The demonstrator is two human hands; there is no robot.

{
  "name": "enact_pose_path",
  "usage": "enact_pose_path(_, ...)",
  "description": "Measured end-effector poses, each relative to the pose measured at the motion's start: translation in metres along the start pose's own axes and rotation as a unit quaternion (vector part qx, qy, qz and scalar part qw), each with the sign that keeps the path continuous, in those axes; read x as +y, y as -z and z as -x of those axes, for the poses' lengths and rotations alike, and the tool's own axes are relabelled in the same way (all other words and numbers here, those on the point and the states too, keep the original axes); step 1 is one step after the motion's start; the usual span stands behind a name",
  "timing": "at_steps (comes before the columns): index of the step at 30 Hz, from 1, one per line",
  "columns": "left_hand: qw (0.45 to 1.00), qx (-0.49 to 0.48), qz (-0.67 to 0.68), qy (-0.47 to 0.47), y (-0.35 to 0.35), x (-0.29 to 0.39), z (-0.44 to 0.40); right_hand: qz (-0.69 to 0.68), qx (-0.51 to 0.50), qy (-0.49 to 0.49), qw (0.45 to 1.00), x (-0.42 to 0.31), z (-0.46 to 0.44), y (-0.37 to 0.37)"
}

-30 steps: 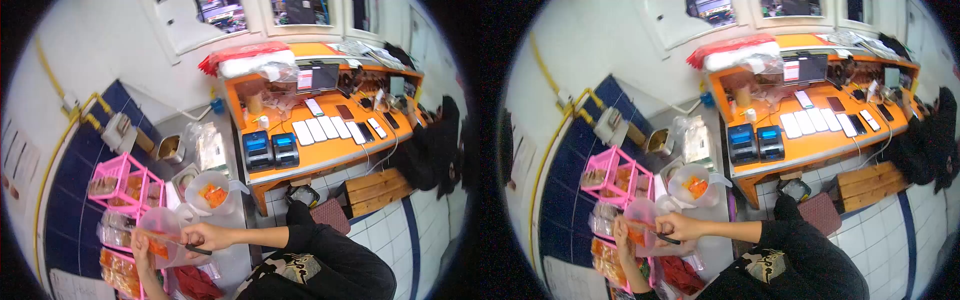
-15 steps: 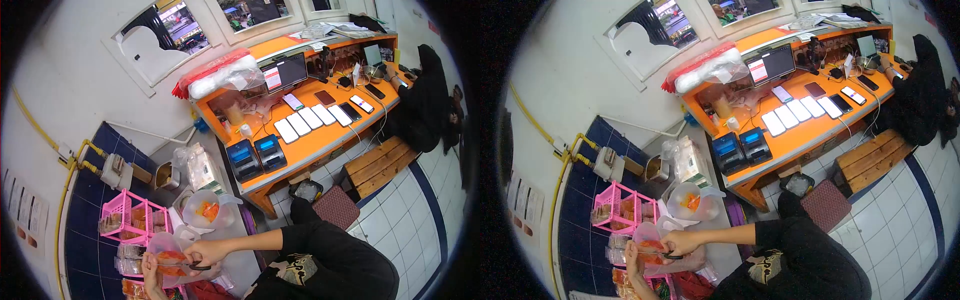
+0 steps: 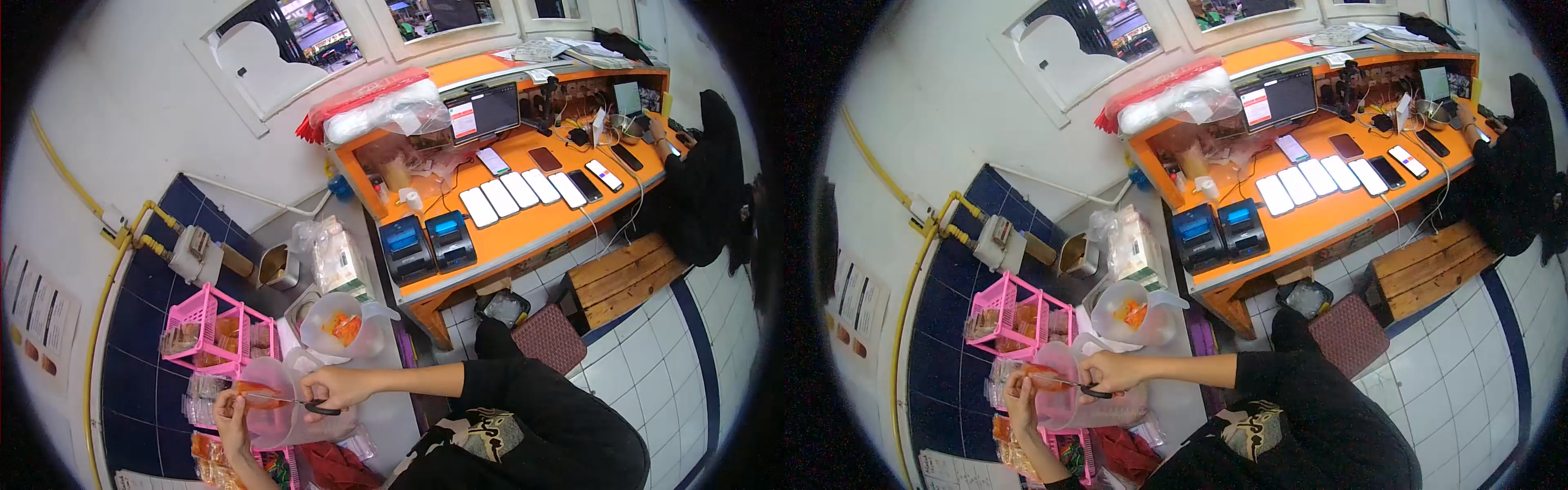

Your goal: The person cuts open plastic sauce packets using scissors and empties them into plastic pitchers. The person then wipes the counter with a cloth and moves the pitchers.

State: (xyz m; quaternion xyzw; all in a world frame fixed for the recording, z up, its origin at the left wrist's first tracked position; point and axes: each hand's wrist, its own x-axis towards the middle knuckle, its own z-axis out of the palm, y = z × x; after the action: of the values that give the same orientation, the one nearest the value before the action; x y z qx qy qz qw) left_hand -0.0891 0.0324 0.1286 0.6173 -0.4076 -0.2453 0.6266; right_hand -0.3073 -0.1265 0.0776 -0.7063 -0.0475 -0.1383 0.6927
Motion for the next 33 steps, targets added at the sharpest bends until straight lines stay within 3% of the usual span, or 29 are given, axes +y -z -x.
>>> enact_pose_path(5,1.000,-0.014,-0.010,0.018,-0.002,-0.004,0.007,0.010,-0.013,0.006,1.000,-0.004,-0.003,-0.003)
enact_pose_path(11,0.999,-0.010,-0.023,-0.032,0.003,-0.033,0.007,-0.011,-0.006,0.004,1.000,0.015,-0.013,-0.010)
enact_pose_path(18,0.992,0.067,-0.064,-0.081,-0.008,-0.045,0.011,-0.058,-0.006,-0.019,0.998,0.020,-0.019,-0.011)
enact_pose_path(20,0.968,0.156,-0.104,-0.165,0.000,-0.054,0.007,-0.042,0.006,0.014,0.999,0.018,-0.023,-0.015)
enact_pose_path(23,0.972,0.174,0.000,-0.157,-0.005,-0.048,0.013,-0.008,0.028,0.065,0.997,0.022,-0.033,-0.022)
enact_pose_path(27,0.975,0.183,-0.033,-0.124,-0.007,-0.049,0.017,0.054,0.047,0.067,0.995,0.034,-0.031,-0.026)
enact_pose_path(29,0.976,0.121,-0.136,-0.117,-0.011,-0.043,0.018,0.036,0.028,0.043,0.998,0.039,-0.028,-0.025)
enact_pose_path(33,0.983,0.131,-0.087,-0.097,-0.016,-0.043,0.017,-0.048,0.006,0.010,0.999,0.047,-0.025,-0.023)
